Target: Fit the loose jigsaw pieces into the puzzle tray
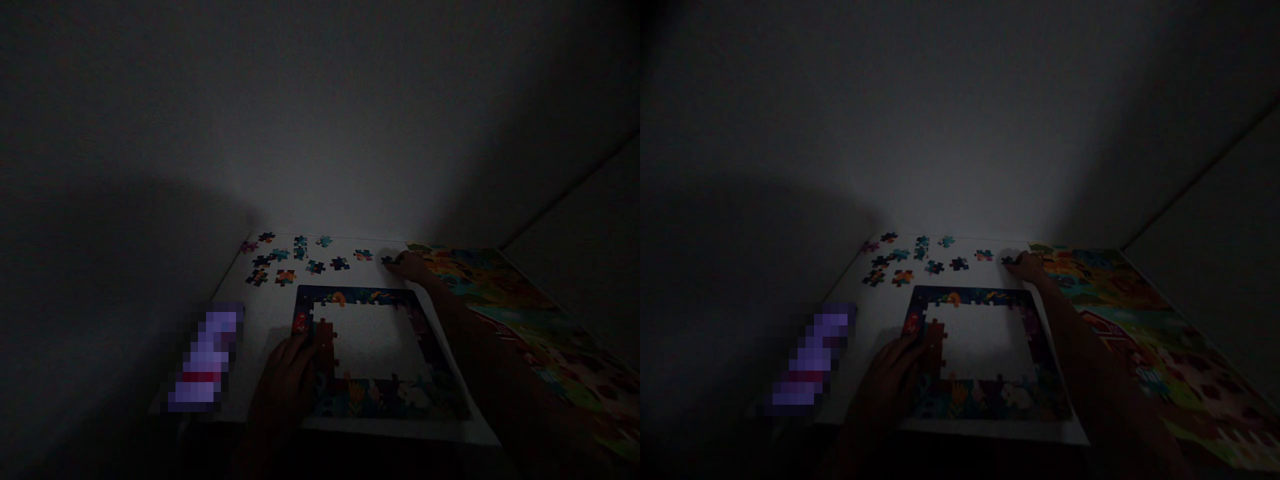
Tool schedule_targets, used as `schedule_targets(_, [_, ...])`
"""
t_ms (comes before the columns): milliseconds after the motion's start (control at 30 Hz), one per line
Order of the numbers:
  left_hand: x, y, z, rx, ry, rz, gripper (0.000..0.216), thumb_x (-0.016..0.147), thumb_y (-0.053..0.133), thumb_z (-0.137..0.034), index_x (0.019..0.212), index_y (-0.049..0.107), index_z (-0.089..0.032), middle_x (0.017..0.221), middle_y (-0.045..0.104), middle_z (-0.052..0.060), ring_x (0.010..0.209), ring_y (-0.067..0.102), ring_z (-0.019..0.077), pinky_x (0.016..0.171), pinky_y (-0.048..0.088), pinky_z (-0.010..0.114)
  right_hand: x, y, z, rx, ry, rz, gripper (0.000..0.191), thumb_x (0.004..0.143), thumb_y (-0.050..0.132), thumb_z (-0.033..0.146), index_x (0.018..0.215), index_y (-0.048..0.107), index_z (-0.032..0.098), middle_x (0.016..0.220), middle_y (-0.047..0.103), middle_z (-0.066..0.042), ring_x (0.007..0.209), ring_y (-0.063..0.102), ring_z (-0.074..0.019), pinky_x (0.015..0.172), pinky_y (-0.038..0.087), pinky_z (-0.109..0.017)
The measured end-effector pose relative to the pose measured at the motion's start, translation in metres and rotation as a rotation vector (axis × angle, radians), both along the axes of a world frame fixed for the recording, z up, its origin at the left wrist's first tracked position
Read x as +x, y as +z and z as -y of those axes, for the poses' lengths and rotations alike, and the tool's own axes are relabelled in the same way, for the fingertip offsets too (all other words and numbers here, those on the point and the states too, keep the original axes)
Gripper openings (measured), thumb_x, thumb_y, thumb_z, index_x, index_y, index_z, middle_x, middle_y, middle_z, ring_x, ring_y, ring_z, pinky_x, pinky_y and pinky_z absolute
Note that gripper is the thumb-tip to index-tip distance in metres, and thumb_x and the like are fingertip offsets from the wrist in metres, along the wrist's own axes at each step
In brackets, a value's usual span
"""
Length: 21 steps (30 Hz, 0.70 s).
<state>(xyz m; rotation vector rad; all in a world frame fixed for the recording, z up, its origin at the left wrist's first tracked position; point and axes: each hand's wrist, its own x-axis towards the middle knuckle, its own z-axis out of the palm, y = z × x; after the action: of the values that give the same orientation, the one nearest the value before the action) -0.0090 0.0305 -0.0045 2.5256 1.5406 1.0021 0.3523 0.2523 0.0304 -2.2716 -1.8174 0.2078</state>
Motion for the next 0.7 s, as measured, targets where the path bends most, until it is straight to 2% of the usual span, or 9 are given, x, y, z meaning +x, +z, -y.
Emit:
schedule_targets(67, [0.000, 0.001, 0.001, -0.016, -0.002, -0.001, 0.033, 0.095, 0.042, -0.019, 0.121, 0.064, -0.021, 0.131, 0.061, 0.008, 0.119, 0.055, 0.0239, 0.098, 0.053, 0.045, -0.004, 0.010, 0.005, -0.008, -0.048, -0.158, 0.030, 0.070, 0.074, 0.039, 0.083, 0.064, 0.014, 0.083, 0.071, -0.013, 0.083, 0.067, -0.0262, 0.072, 0.049, -0.033])
schedule_targets(133, [0.000, 0.001, 0.001, -0.026, 0.001, -0.002, 0.034, 0.094, 0.043, -0.018, 0.121, 0.063, -0.022, 0.131, 0.060, 0.008, 0.120, 0.055, 0.0242, 0.098, 0.052, 0.045, -0.023, 0.018, 0.019, 0.021, -0.012, -0.408, 0.026, 0.069, 0.073, 0.034, 0.083, 0.060, 0.016, 0.078, 0.071, -0.009, 0.076, 0.067, -0.0228, 0.066, 0.049, -0.031])
schedule_targets(200, [0.000, 0.002, 0.001, -0.026, -0.004, -0.003, 0.033, 0.094, 0.044, -0.019, 0.121, 0.063, -0.022, 0.130, 0.061, 0.008, 0.119, 0.056, 0.0244, 0.098, 0.052, 0.045, -0.057, 0.021, 0.041, 0.022, 0.162, -0.731, 0.027, 0.071, 0.071, 0.033, 0.089, 0.057, 0.019, 0.078, 0.071, -0.005, 0.074, 0.067, -0.0200, 0.066, 0.050, -0.030])
schedule_targets(267, [0.001, 0.003, 0.000, -0.020, -0.013, -0.005, 0.033, 0.093, 0.045, -0.018, 0.120, 0.064, -0.021, 0.129, 0.062, 0.008, 0.118, 0.056, 0.0249, 0.098, 0.052, 0.045, -0.098, 0.015, 0.065, -0.133, 0.455, -1.042, 0.036, 0.070, 0.073, 0.036, 0.099, 0.056, 0.021, 0.082, 0.072, -0.003, 0.076, 0.068, -0.0195, 0.070, 0.052, -0.032])
schedule_targets(300, [0.001, 0.004, 0.000, -0.020, -0.015, -0.005, 0.033, 0.093, 0.045, -0.018, 0.119, 0.064, -0.021, 0.128, 0.062, 0.009, 0.117, 0.056, 0.0250, 0.098, 0.052, 0.045, -0.118, 0.009, 0.076, -0.207, 0.574, -1.127, 0.038, 0.068, 0.074, 0.036, 0.099, 0.057, 0.021, 0.081, 0.070, -0.002, 0.075, 0.068, -0.0194, 0.071, 0.052, -0.033])
schedule_targets(333, [0.002, 0.004, 0.000, -0.022, -0.014, -0.004, 0.032, 0.093, 0.045, -0.018, 0.118, 0.065, -0.021, 0.127, 0.062, 0.009, 0.117, 0.057, 0.0251, 0.097, 0.052, 0.045, -0.136, 0.003, 0.084, -0.268, 0.643, -1.163, 0.036, 0.067, 0.075, 0.035, 0.096, 0.058, 0.021, 0.079, 0.069, -0.001, 0.072, 0.067, -0.0188, 0.070, 0.052, -0.033])
schedule_targets(433, [0.003, 0.007, 0.001, -0.040, 0.000, 0.012, 0.032, 0.093, 0.045, -0.017, 0.117, 0.065, -0.021, 0.127, 0.062, 0.008, 0.117, 0.056, 0.0247, 0.097, 0.052, 0.045, -0.166, -0.014, 0.096, -0.174, 0.656, -1.111, 0.028, 0.068, 0.072, 0.030, 0.091, 0.060, 0.021, 0.080, 0.067, 0.000, 0.072, 0.065, -0.0171, 0.071, 0.051, -0.032])
schedule_targets(533, [0.004, 0.007, 0.002, -0.051, 0.000, 0.027, 0.031, 0.093, 0.045, -0.017, 0.116, 0.065, -0.020, 0.128, 0.061, 0.009, 0.118, 0.056, 0.0248, 0.098, 0.051, 0.045, -0.166, -0.020, 0.095, -0.078, 0.610, -0.984, 0.025, 0.073, 0.066, 0.028, 0.097, 0.060, 0.021, 0.078, 0.067, 0.000, 0.073, 0.065, -0.0176, 0.073, 0.049, -0.032])
schedule_targets(700, [0.004, 0.009, 0.001, -0.057, 0.001, 0.032, 0.031, 0.093, 0.045, -0.018, 0.115, 0.066, -0.021, 0.128, 0.062, 0.008, 0.118, 0.056, 0.0246, 0.098, 0.052, 0.045, -0.154, -0.024, 0.091, -0.061, 0.576, -0.947, 0.029, 0.074, 0.067, 0.029, 0.101, 0.062, 0.020, 0.084, 0.069, -0.002, 0.078, 0.065, -0.0184, 0.075, 0.051, -0.033])
